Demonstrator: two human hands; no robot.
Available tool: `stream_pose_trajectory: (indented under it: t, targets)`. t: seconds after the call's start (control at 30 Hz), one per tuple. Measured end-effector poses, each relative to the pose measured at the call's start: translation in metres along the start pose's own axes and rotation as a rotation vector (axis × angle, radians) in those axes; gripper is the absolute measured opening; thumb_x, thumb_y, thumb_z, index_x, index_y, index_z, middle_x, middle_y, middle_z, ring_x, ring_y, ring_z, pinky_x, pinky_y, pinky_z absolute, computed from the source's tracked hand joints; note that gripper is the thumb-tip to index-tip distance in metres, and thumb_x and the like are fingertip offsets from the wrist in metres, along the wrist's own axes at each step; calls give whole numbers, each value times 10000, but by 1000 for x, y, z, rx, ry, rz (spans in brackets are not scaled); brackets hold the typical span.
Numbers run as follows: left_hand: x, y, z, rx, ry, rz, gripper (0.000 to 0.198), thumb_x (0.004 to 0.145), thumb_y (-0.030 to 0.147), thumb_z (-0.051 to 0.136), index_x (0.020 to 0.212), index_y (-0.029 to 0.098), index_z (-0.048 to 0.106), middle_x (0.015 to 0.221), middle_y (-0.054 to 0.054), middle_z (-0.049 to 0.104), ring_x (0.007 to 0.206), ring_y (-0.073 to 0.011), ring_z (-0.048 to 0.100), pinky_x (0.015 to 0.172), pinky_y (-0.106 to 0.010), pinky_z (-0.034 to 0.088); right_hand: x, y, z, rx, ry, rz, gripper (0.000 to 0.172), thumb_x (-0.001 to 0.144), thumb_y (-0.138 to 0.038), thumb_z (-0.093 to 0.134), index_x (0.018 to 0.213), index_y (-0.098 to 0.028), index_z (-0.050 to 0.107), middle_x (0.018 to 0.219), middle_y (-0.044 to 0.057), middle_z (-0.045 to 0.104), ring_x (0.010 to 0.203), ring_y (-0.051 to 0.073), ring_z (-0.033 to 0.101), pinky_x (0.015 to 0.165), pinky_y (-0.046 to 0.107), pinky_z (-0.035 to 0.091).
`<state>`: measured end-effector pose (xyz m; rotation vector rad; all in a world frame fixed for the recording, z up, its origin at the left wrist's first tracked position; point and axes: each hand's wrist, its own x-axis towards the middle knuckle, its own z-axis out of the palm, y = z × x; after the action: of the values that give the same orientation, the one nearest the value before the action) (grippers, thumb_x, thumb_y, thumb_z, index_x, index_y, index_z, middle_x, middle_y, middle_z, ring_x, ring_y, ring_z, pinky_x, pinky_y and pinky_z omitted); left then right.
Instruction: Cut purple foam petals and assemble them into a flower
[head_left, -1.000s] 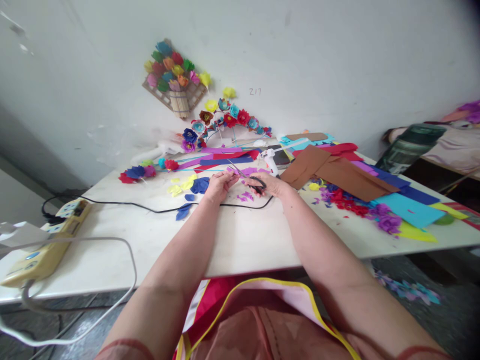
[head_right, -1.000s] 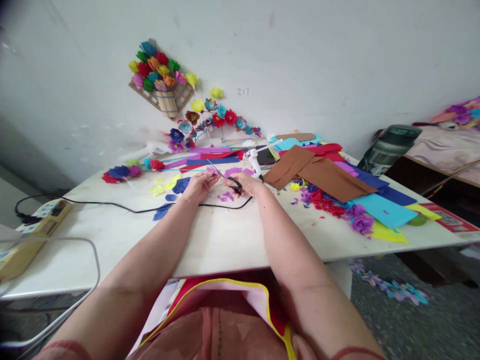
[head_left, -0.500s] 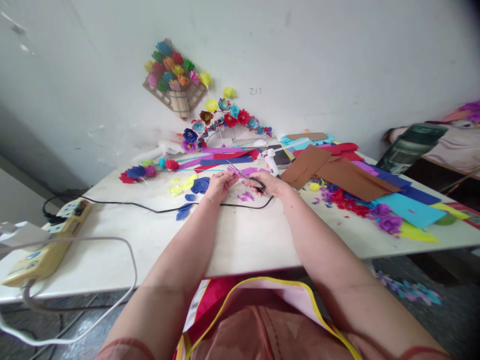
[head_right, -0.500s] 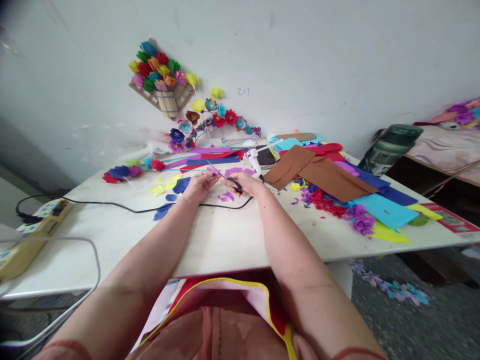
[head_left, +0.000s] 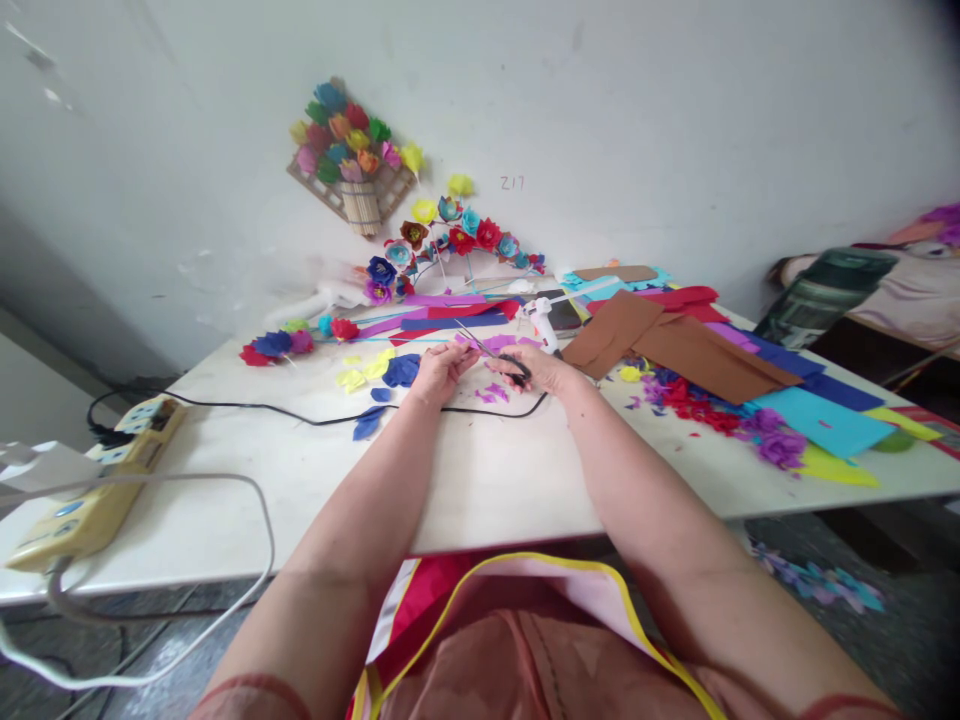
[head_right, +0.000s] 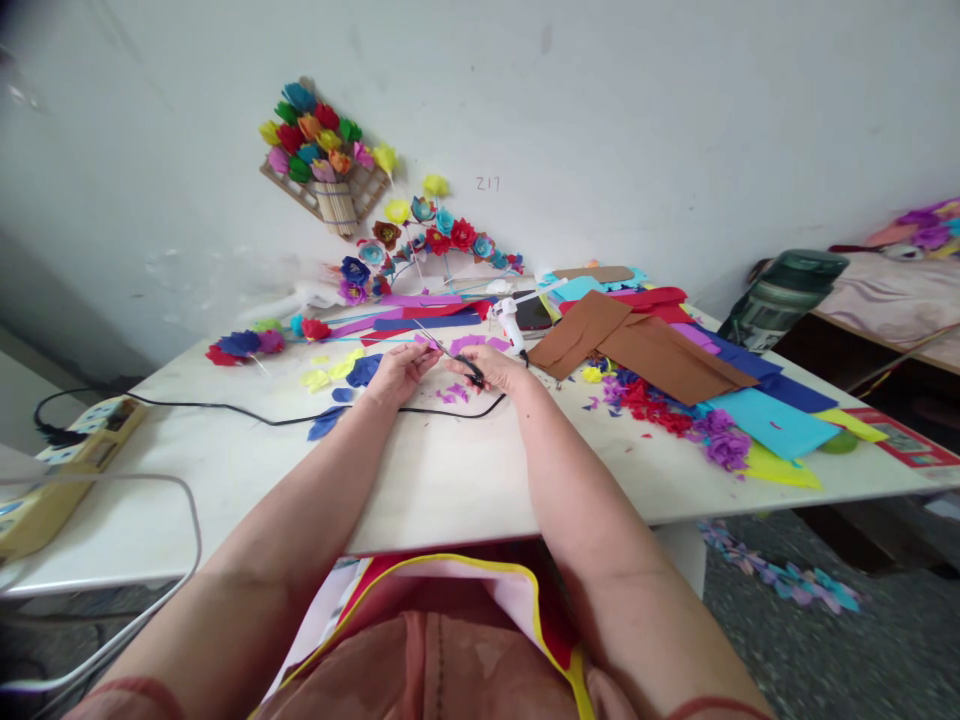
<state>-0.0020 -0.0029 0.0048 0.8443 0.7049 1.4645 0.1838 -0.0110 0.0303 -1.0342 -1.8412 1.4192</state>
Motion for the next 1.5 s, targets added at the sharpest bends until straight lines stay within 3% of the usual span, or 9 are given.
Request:
stream_pose_trajectory:
  t: [0.2,0.83,1.27,1.5]
  targets:
    - [2,-1,-2,3,-2,9,138,630,129,750,610,125,613,655,-28,685,710,-154,697,914,-344,532,2,1,0,-27,17,6,323,750,-373,716,683,-173,473,486,-43,534,337,48,447,282,150,239]
    - [1,1,0,-3,32,-10,89,661,97,710,627,119,630,657,-43,687,720,-163,700,902,-348,537,2,0,1,-38,12,7,311,748,-363,703,691,-175,462,499,-39,538,348,54,454,301,153,266]
    - [0,2,1,-8,37,6,104,672,91,698,611,124,620,659,-47,693,705,-163,702,915,-357,534,4,-2,4,-16,42,-18,347,703,-317,751,629,-182,441,415,-71,450,320,53,396,301,168,289]
    - [1,1,-1,-5,34,2,89,667,101,704,632,123,625,661,-43,688,750,-175,708,933,-364,524,1,-2,2,-43,19,6,285,745,-353,700,704,-172,483,495,-43,541,344,57,448,305,163,249]
